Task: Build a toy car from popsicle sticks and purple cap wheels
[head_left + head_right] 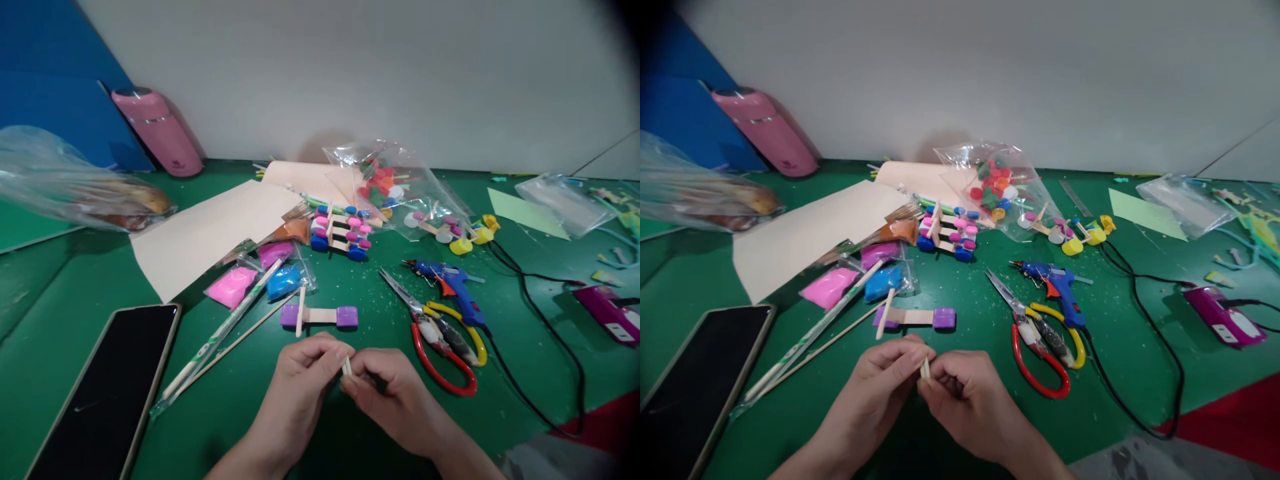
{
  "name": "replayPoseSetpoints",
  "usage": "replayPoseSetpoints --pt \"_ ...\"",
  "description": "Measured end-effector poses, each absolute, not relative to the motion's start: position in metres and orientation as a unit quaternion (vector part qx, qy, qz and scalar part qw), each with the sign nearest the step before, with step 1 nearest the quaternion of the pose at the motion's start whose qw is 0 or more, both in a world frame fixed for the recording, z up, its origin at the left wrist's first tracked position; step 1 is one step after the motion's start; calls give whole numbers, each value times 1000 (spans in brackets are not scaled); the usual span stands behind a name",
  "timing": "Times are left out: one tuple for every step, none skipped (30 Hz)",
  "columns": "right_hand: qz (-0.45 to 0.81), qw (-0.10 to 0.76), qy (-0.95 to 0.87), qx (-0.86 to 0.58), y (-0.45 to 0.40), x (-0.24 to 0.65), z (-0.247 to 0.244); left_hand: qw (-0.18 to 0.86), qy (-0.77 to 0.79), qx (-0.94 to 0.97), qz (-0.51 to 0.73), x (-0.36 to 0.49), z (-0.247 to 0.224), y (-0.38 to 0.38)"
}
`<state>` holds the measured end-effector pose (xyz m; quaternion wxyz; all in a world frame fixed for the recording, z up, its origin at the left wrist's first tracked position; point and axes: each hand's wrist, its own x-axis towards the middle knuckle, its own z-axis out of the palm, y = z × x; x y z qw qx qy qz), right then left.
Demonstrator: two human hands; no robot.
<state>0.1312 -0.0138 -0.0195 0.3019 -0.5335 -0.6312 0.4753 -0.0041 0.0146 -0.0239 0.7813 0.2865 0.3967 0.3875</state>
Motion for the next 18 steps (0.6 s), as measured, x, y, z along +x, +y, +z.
replayPoseSetpoints --pt "480 302 -625 -536 -14 131 -19 785 398 277 385 -3 -23 15" --pt "488 302 -618 -538 -13 131 -19 791 399 265 380 -3 -23 15" --pt "497 302 -609 -539 -13 131 -18 798 399 249 376 -2 -22 15" --pt "507 302 -600 -539 -12 131 -17 805 399 231 374 -1 -22 15" --pt "517 303 -591 -540 -11 131 -17 809 398 214 375 -1 -22 16" --pt "524 304 -584 -540 -11 130 -16 814 394 200 378 0 -22 16" --pt "528 304 -580 -540 -10 130 -16 818 387 191 381 0 -22 17" --pt "530 304 -577 -542 -10 130 -15 821 378 189 384 0 -22 17" --pt "530 304 -576 -543 -10 130 -15 823 370 191 387 -1 -22 17" --pt "531 304 -575 -543 -10 131 -15 823 366 197 387 -2 -23 17" --pt "532 305 -575 -542 -11 131 -16 822 366 209 384 -2 -23 17" --pt "533 305 -576 -540 -11 131 -16 819 369 224 379 -3 -23 17" --pt "532 305 -576 -540 -11 131 -16 814 374 242 374 -4 -23 17" --pt "531 305 -577 -540 -12 131 -16 808 378 262 368 -4 -24 16" --pt "530 305 -578 -541 -12 131 -16 802 380 283 364 -4 -24 16" --pt "527 304 -579 -543 -12 131 -16 795 381 303 361 -5 -24 16" --pt "526 304 -578 -545 -11 131 -16 788 383 319 361 -5 -24 16" --pt "525 304 -579 -546 -11 131 -17 781 386 334 360 -5 -24 16"
